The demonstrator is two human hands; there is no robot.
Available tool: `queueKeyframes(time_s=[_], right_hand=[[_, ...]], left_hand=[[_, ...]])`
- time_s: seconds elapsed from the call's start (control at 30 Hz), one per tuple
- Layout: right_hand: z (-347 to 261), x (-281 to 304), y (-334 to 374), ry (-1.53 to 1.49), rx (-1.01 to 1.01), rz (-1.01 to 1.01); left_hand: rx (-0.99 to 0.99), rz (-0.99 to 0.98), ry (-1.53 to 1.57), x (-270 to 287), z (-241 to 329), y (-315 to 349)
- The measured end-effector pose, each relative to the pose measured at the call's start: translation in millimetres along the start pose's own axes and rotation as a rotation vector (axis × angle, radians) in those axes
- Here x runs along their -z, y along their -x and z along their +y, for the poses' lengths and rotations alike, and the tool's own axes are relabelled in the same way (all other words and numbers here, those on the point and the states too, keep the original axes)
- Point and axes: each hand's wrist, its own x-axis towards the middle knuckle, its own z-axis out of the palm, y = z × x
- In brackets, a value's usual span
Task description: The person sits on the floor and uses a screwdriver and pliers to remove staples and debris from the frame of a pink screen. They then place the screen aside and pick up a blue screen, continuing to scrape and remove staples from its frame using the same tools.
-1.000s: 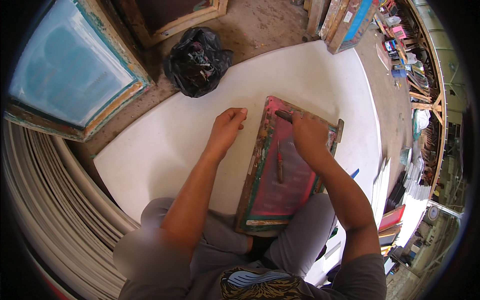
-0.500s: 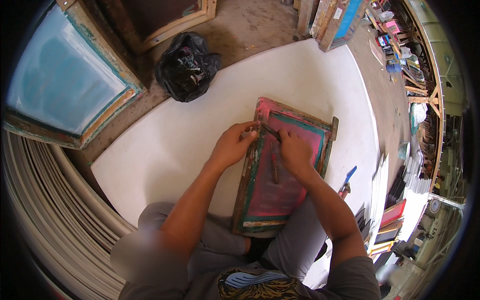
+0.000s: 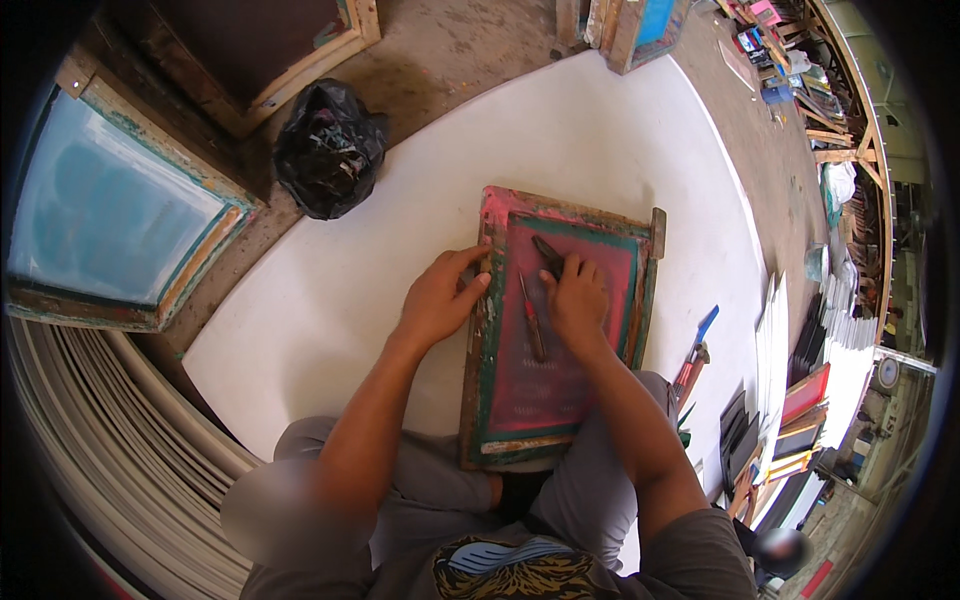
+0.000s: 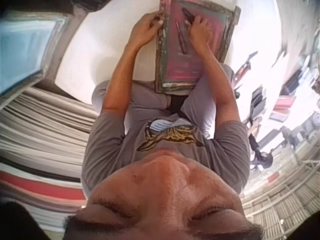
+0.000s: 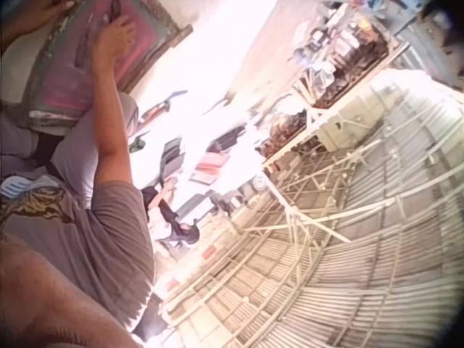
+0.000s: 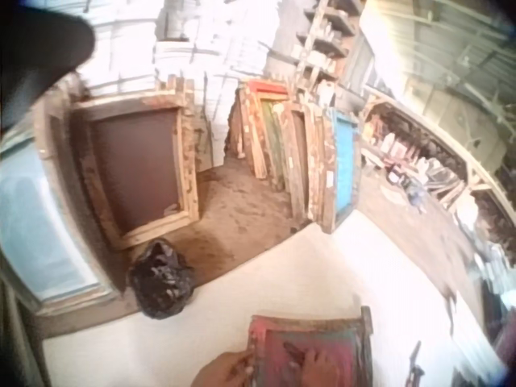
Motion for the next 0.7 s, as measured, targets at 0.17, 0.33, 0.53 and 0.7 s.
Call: queueKeyframes(time_s=[0.17,0.33,0.53,0.7], right_hand=[[1.7,1.6,7.8,-0.037,0.042,0.023],[-22.3,39.7,30.5,-0.280,-0.023,-0.231],[-20.0,24.7,45.4,-0.339,-0.051,-0.404],[-22.4,48.0,17.5,-0.771,-0.036,-0.158]], left_hand=[[-0.040,0.027,-0.015,-4.6,-2.6,1.0],[-0.039,0.037,-0.074,-4.6,0.4,1.9],[-0.224,0.149,-0.326,-19.7,-9.0,3.0],[-0.219,0.137,-0.388,-21.9,-8.8,3.5]])
